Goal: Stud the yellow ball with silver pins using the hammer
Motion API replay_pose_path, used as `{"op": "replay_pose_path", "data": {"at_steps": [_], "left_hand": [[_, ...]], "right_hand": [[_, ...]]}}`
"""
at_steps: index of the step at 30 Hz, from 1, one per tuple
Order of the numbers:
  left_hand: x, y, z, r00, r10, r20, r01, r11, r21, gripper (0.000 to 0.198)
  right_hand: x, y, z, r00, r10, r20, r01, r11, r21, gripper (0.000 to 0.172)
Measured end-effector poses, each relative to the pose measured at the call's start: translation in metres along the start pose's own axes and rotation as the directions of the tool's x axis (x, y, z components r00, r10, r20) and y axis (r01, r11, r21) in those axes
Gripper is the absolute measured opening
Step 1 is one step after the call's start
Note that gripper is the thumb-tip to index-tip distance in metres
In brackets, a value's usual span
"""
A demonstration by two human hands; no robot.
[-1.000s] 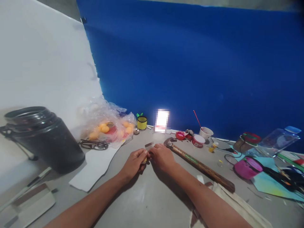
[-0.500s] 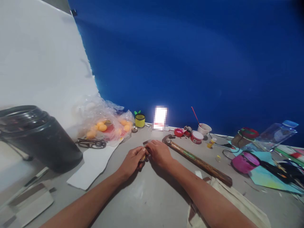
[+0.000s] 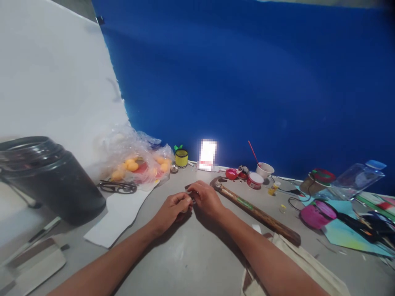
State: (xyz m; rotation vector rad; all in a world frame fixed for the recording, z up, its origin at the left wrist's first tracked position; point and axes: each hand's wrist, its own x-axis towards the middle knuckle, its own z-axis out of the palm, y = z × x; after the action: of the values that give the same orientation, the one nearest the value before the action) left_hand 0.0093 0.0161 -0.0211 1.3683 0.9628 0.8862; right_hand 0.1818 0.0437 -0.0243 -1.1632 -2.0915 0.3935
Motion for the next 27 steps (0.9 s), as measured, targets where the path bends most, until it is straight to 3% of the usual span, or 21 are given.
{"op": "replay_pose_path", "data": {"at_steps": [2,4,6,8,10,12,15,19,22,27], "left_hand": [[0.0,0.001,-0.001,1.0,-0.004,0.025,0.004,1.0,0.011,0.041],[-0.001,0.004,-0.003,1.0,-0.024,0.005,0.024,0.999,0.04,0.036],[0.0,0.009,-0.006,0.998,-0.031,-0.053,0.036,0.994,0.102,0.029],[0.0,0.014,-0.009,0.991,-0.018,-0.13,0.043,0.981,0.19,0.023],[0.001,0.018,-0.013,0.984,-0.028,-0.173,0.07,0.968,0.242,0.021],[0.002,0.019,-0.016,0.981,-0.055,-0.187,0.104,0.96,0.261,0.025],[0.004,0.017,-0.018,0.983,-0.071,-0.171,0.118,0.952,0.283,0.031],[0.004,0.015,-0.015,0.987,-0.068,-0.147,0.111,0.945,0.308,0.026],[0.002,0.016,-0.013,0.982,-0.079,-0.173,0.13,0.943,0.307,0.027],[0.004,0.016,-0.021,0.941,-0.064,-0.333,0.177,0.929,0.323,0.029]], "right_hand": [[0.001,0.002,0.001,0.998,0.037,-0.057,-0.028,0.989,0.145,0.024],[0.003,0.003,0.001,0.985,0.152,-0.082,-0.115,0.931,0.345,0.021],[0.006,0.004,-0.002,0.947,0.318,-0.041,-0.238,0.783,0.575,0.016],[0.008,0.006,-0.005,0.896,0.444,0.026,-0.308,0.577,0.756,0.016],[0.009,0.009,-0.008,0.856,0.512,0.065,-0.312,0.413,0.856,0.023],[0.009,0.013,-0.009,0.834,0.546,0.081,-0.297,0.32,0.9,0.028],[0.009,0.017,-0.009,0.827,0.557,0.074,-0.271,0.281,0.921,0.03],[0.009,0.021,-0.011,0.829,0.558,0.049,-0.256,0.299,0.919,0.029],[0.009,0.026,-0.013,0.802,0.597,0.025,-0.264,0.317,0.911,0.029],[0.006,0.031,-0.015,0.78,0.625,0.032,-0.28,0.303,0.911,0.028]]}}
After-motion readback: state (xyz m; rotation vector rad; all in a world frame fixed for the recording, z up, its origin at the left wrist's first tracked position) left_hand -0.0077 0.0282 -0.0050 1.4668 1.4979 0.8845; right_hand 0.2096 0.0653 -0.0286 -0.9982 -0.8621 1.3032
